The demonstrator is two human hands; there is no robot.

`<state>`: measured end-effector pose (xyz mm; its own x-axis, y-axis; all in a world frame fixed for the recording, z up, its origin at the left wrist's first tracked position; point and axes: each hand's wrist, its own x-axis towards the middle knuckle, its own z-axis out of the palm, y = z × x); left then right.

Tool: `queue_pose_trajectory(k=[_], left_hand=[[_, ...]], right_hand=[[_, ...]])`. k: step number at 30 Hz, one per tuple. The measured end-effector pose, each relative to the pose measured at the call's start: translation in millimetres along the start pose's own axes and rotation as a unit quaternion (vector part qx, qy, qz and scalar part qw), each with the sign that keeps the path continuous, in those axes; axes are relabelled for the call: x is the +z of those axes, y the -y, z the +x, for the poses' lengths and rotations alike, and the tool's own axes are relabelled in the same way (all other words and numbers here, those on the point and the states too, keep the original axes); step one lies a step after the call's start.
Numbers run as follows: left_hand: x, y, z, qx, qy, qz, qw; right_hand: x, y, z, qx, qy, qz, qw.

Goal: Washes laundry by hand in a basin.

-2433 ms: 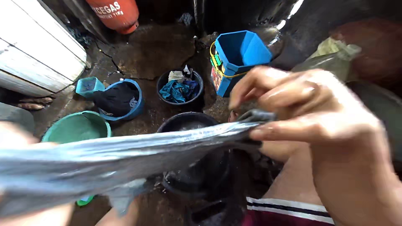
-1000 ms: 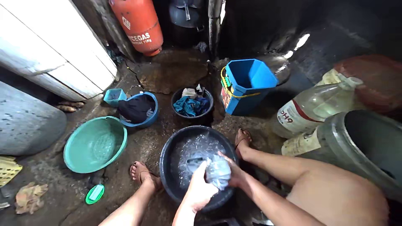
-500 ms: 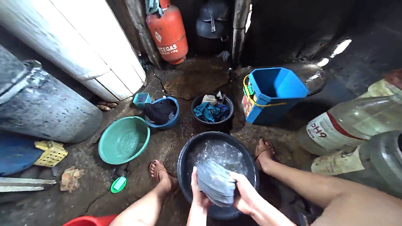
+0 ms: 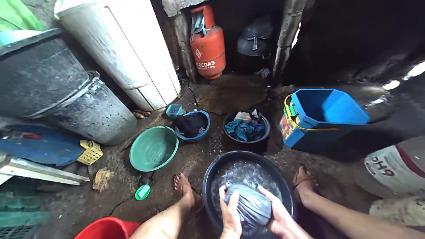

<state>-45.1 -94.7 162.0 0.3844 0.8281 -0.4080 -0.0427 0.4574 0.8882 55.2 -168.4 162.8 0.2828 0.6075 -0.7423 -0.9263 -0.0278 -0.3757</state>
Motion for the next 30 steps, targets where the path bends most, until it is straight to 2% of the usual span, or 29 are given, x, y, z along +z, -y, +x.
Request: queue_pose_trajectory(k=[3, 5, 8, 10, 11, 13, 15, 16, 17, 18, 19, 20, 22, 24, 25, 26, 28, 29, 30], left_hand=[[-11, -2, 10, -0.128, 0.024, -0.12, 0.984], [-15, 5, 16, -0.201, 0.079, -0.251, 0.944], [-17, 7, 22, -0.186, 0.158, -0.31, 0.919], [-13, -3, 24, -0.171, 0.169, -0.298, 0.924], [-7, -12, 24, -0.169, 0.154, -0.275, 0.934], [4, -25, 22, -0.178, 0.126, -0.226, 0.949], [7, -34, 22, -0.191, 0.121, -0.144, 0.964], [7, -41, 24, -0.202, 0.125, -0.066, 0.969], [3, -49, 27, -0.209, 0.167, 0.02, 0.963], [-9, -41, 42, -0.174, 0.265, 0.102, 0.943], [-15, -31, 60, -0.133, 0.365, 0.162, 0.907], [-15, -29, 74, -0.125, 0.429, 0.199, 0.872], [3, -42, 76, -0.17, 0.465, 0.296, 0.817], [32, -55, 67, -0.189, 0.49, 0.432, 0.734], [43, -55, 63, -0.186, 0.512, 0.488, 0.682], [50, -51, 60, -0.178, 0.534, 0.536, 0.629], [60, -36, 49, -0.163, 0.553, 0.617, 0.536], [65, -26, 42, -0.162, 0.55, 0.656, 0.491], [70, -17, 34, -0.161, 0.541, 0.693, 0.448]], right_hand=[[26, 10, -14, -0.052, -0.078, -0.109, 0.99], [40, 12, -21, -0.09, -0.087, -0.18, 0.976], [47, 14, -25, -0.129, -0.079, -0.22, 0.964], [43, 12, -24, -0.218, -0.062, -0.29, 0.93], [41, 11, -23, -0.282, -0.058, -0.359, 0.888], [39, 8, -25, -0.42, -0.036, -0.467, 0.777], [41, 6, -29, -0.548, 0.015, -0.552, 0.628], [43, 7, -33, -0.582, 0.054, -0.591, 0.555], [46, 7, -40, -0.592, 0.095, -0.626, 0.499], [49, 6, -47, -0.584, 0.134, -0.654, 0.462], [51, 3, -52, -0.571, 0.166, -0.675, 0.436], [53, -1, -56, -0.554, 0.192, -0.695, 0.417], [52, -10, -57, -0.501, 0.234, -0.738, 0.387], [49, -20, -52, -0.444, 0.27, -0.769, 0.373], [47, -25, -48, -0.425, 0.277, -0.774, 0.38], [44, -28, -45, -0.401, 0.276, -0.775, 0.403], [44, -18, -51, -0.337, 0.226, -0.777, 0.482], [51, 0, -62, -0.272, 0.184, -0.781, 0.531], [59, 14, -70, -0.209, 0.153, -0.794, 0.549]])
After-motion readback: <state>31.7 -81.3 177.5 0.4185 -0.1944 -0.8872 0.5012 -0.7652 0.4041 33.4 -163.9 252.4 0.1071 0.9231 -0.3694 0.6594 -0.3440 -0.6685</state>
